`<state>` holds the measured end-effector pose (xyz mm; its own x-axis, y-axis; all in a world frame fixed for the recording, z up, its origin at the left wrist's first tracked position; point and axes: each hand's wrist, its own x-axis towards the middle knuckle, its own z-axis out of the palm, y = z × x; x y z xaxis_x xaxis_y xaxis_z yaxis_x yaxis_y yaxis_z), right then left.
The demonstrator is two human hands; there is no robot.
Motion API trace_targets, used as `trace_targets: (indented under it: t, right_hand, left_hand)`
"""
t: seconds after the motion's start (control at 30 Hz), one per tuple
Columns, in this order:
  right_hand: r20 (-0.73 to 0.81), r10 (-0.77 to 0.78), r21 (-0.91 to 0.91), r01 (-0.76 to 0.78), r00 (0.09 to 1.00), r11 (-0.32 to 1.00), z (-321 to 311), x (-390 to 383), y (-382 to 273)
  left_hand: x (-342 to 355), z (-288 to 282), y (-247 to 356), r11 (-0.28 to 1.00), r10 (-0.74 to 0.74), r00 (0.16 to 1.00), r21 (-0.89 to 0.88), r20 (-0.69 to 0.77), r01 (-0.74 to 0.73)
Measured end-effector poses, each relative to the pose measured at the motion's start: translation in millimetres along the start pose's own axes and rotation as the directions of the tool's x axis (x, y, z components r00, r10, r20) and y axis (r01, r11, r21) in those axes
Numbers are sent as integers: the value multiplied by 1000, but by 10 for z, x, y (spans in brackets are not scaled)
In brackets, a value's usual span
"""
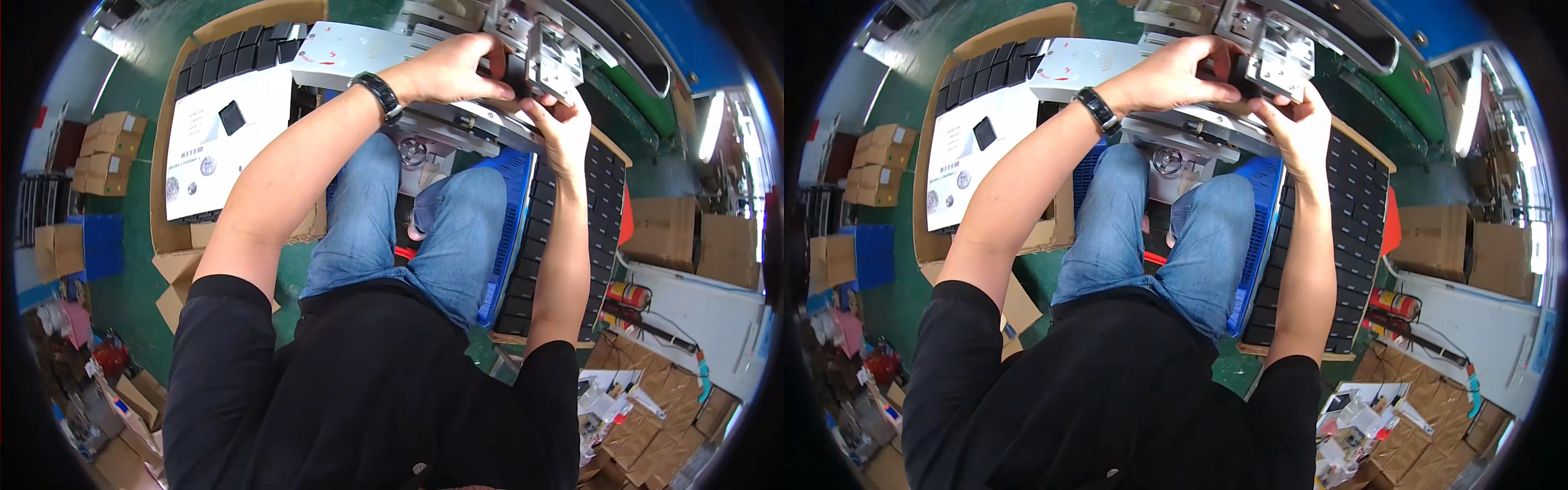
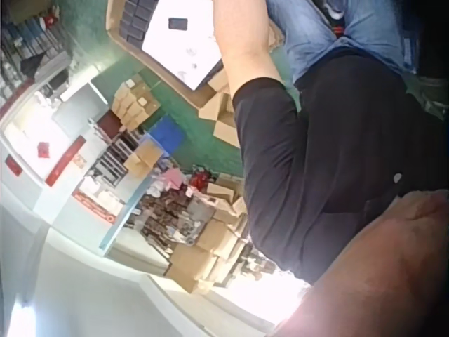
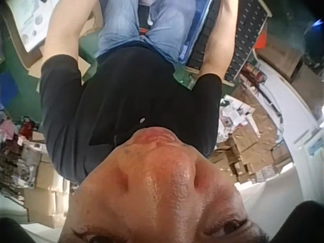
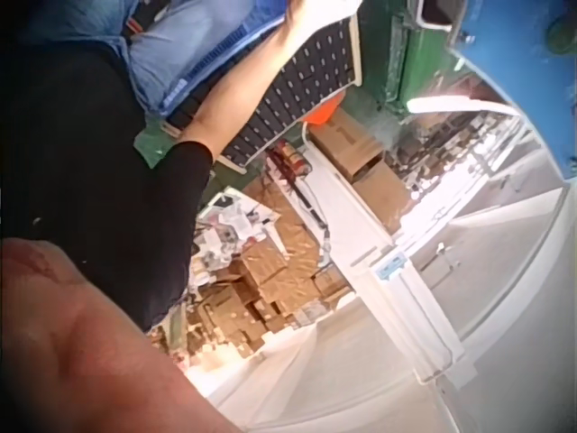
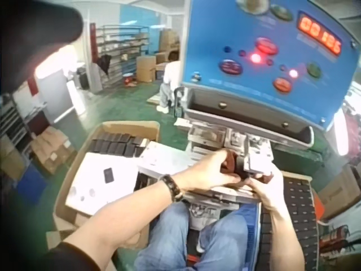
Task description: Operating a pad printing machine to apply labels or markings onto small electronic components and organizing them into boxes.
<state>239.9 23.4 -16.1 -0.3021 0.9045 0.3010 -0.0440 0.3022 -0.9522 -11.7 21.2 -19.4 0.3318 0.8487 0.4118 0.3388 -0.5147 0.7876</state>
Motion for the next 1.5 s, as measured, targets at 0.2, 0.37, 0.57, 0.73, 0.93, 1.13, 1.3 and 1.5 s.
trace_targets:
  t: [0.2, 0.37, 0.57, 0.73, 0.93, 1.13, 1.3, 1.5]
  right_hand:
    - [5, -42, 8, 42, 999, 999, -54, 45, 96]
    - [-12, -46, 34, 46, 999, 998, -87, 52, 171]
    - [-16, -9, 41, 10, 1000, 999, -79, 39, 125]
    - [2, -16, 68, 16, 1000, 998, -48, 41, 122]
    - [-21, -9, 7, 10, 1000, 1000, -69, 35, 115]
    - [25, 17, -137, -14, 1000, 991, -216, -13, 120]
    - [-18, 8, -203, -11, 1000, 979, -227, -43, 107]
    - [-108, -49, -105, 38, 993, 994, -196, -33, 166]
  left_hand:
    - [4, -22, 60, 1000, -27, 999, 9, 19, 27]
    - [18, -37, 37, 1000, -9, 999, 6, 31, 9]
    - [42, -23, 7, 999, -5, 999, -37, 42, 7]
    - [2, -1, -9, 1000, 15, 1000, -17, -22, -16]
    - [-26, 9, 56, 996, 20, 998, 83, -58, -15]
    - [-79, 98, 108, 985, 104, 984, 151, -144, -82]
    - [-110, 75, 139, 990, 125, 975, 94, -182, -109]
    - [-232, -19, 150, 992, 118, 976, 61, -182, -109]
